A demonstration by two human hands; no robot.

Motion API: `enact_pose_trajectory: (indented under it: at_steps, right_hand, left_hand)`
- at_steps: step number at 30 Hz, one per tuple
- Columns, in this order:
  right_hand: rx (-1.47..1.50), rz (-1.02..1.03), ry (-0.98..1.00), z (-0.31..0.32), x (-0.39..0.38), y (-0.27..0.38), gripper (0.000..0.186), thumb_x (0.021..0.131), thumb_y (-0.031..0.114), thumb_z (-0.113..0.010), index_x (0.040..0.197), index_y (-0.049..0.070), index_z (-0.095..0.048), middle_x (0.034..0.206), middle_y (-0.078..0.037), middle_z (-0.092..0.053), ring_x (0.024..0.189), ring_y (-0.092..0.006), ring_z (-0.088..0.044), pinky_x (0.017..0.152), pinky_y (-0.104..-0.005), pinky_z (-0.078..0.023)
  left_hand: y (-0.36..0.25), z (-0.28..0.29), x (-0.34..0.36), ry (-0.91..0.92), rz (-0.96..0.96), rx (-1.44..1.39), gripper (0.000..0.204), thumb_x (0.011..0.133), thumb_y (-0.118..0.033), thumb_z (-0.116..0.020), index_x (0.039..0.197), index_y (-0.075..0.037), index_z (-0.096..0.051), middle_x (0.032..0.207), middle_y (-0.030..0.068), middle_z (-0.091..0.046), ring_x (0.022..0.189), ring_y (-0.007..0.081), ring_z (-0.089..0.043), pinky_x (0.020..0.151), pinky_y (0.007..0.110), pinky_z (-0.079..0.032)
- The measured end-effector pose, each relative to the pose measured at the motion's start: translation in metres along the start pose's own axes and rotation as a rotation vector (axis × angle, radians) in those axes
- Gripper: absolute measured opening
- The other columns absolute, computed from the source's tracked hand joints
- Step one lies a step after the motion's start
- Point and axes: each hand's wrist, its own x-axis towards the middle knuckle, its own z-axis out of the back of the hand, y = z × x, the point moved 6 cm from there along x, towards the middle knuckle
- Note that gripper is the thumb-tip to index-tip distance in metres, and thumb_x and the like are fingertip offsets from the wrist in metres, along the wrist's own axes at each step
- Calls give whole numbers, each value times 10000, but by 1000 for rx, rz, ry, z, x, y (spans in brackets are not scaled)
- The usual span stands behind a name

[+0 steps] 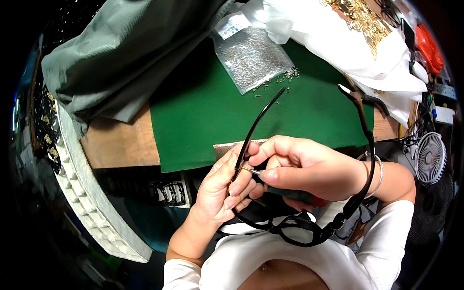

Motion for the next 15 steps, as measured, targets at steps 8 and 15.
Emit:
enact_pose_trajectory:
  at_steps: [8,15]
  right_hand:
    - [-1185,678,-377,33,-33,31,283,769,86,-581,1045,28,-556,897,-135,-537,676,-235,-568,575,-295,-456]
    - [-1726,678,-932,47,-23,33,323,689,58,-577,1012,61,-548,771,-118,-444,550,-228,-516,454,-325,-442]
  left_hand:
    - [-19,-7,-17,-8,-200,245,305,920,-298,-391,796,-23,-434,466,22,-447,309,74,-366,452,218,-376]
    - [-15,-34,-7,272,-337,323,482,849,-257,-476,1187,77,-395,595,72,-532,525,139,-500,899,388,-404]
